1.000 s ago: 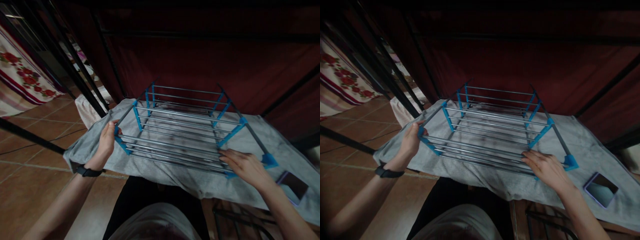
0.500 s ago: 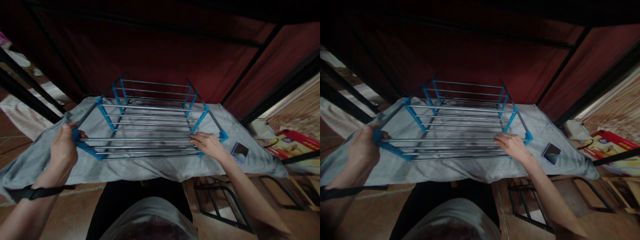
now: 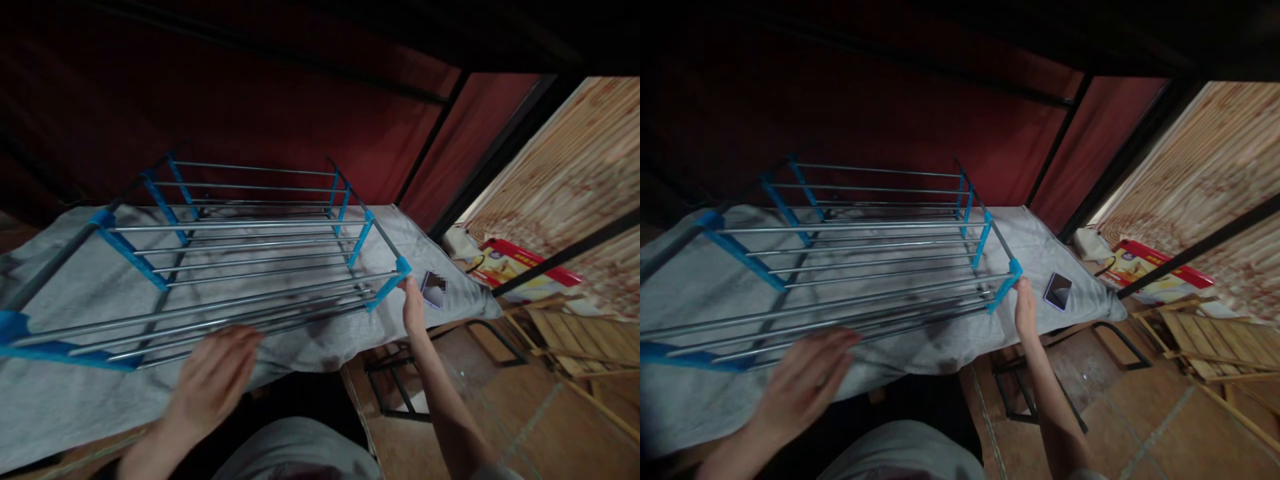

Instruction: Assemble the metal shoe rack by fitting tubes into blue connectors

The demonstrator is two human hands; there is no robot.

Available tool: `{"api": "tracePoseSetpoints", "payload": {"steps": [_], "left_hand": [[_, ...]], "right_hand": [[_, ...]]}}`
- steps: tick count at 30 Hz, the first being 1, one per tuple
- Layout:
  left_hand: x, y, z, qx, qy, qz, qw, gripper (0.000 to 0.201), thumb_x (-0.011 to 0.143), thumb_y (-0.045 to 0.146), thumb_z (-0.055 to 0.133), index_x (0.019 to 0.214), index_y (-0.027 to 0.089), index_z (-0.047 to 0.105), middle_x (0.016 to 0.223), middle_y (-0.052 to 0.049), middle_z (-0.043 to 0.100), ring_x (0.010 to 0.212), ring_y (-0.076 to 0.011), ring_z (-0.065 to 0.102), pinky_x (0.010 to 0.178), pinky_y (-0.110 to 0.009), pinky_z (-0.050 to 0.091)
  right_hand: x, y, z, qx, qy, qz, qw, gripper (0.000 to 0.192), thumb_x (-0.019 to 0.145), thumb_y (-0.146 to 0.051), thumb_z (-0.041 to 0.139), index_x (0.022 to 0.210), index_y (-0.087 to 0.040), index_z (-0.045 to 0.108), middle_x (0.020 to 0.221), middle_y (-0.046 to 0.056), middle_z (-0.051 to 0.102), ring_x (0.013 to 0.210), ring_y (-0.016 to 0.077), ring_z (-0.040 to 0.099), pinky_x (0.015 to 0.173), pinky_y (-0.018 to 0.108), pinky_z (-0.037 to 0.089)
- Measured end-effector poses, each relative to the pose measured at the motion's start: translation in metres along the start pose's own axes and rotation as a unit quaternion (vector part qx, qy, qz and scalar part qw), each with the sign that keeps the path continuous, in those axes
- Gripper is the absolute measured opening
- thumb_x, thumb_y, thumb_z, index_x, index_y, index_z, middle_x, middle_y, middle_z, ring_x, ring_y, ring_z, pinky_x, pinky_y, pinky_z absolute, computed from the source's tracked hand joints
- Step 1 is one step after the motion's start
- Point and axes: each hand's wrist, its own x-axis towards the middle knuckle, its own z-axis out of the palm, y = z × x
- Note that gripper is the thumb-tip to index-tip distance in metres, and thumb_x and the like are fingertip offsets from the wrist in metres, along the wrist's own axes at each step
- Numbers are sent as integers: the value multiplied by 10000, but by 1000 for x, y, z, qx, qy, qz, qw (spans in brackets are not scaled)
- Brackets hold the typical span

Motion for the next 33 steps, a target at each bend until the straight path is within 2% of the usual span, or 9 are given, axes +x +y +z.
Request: {"api": "tracePoseSetpoints", "payload": {"steps": [1,3,5,7,10,15,19,23,33], "left_hand": [[10,8,26,9,-58,21,998,469,915,288,570,1357,442,582,1248,3,726,1139,-266,674,996,-449,524],[36,22,76,47,-142,-11,989,430,975,301,485,1393,261,578,1380,-104,646,1263,-302,602,1086,-486,457],[66,30,118,81,-214,-61,972,424,997,303,453,1369,148,584,1328,-173,662,1223,-329,622,1071,-505,455],[90,34,149,75,-291,-94,949,395,1009,308,448,1320,125,608,1260,-186,695,1149,-314,667,1015,-466,492],[109,37,174,36,-350,-106,930,352,994,291,508,1296,149,621,1241,-160,711,1138,-281,680,966,-385,513],[107,43,175,33,-330,-109,937,247,999,246,505,1161,187,683,1188,-134,729,1127,-259,682,963,-366,497],[108,48,166,39,-322,-106,940,264,1009,233,471,1182,215,671,1160,-122,740,1079,-257,695,921,-364,498],[110,48,164,44,-322,-86,942,251,999,222,480,1168,226,665,1134,-104,748,1064,-264,696,878,-360,491],[112,49,160,43,-344,-78,935,273,1013,206,413,1153,221,646,1011,-87,761,974,-243,716,798,-322,489]], "right_hand": [[-3,6,12,32,6,20,999,601,981,-638,319,1072,-172,687,1115,116,714,1063,238,645,975,415,496],[-6,13,32,97,21,46,994,649,981,-668,261,1057,-177,678,1112,114,720,1061,230,658,981,406,500],[-7,17,45,142,31,54,988,668,970,-702,247,1029,-188,670,1060,100,728,1000,217,671,948,393,516],[-6,19,49,171,39,58,983,650,950,-729,296,1007,-198,666,992,83,730,922,207,671,903,381,528],[-5,25,48,194,40,75,977,636,922,-761,341,925,-208,654,857,60,711,798,199,650,823,374,538],[-6,34,50,212,14,92,973,660,901,-806,311,760,-230,602,699,31,636,645,187,585,691,371,524],[-4,36,56,220,16,77,972,657,887,-829,290,696,-252,540,660,16,581,657,190,565,704,375,517],[-2,35,58,223,32,71,972,633,876,-834,319,679,-262,508,667,8,558,664,187,545,731,382,515],[-3,32,61,221,47,72,971,602,886,-815,281,681,-271,438,628,1,496,621,190,512,656,378,510]]}}
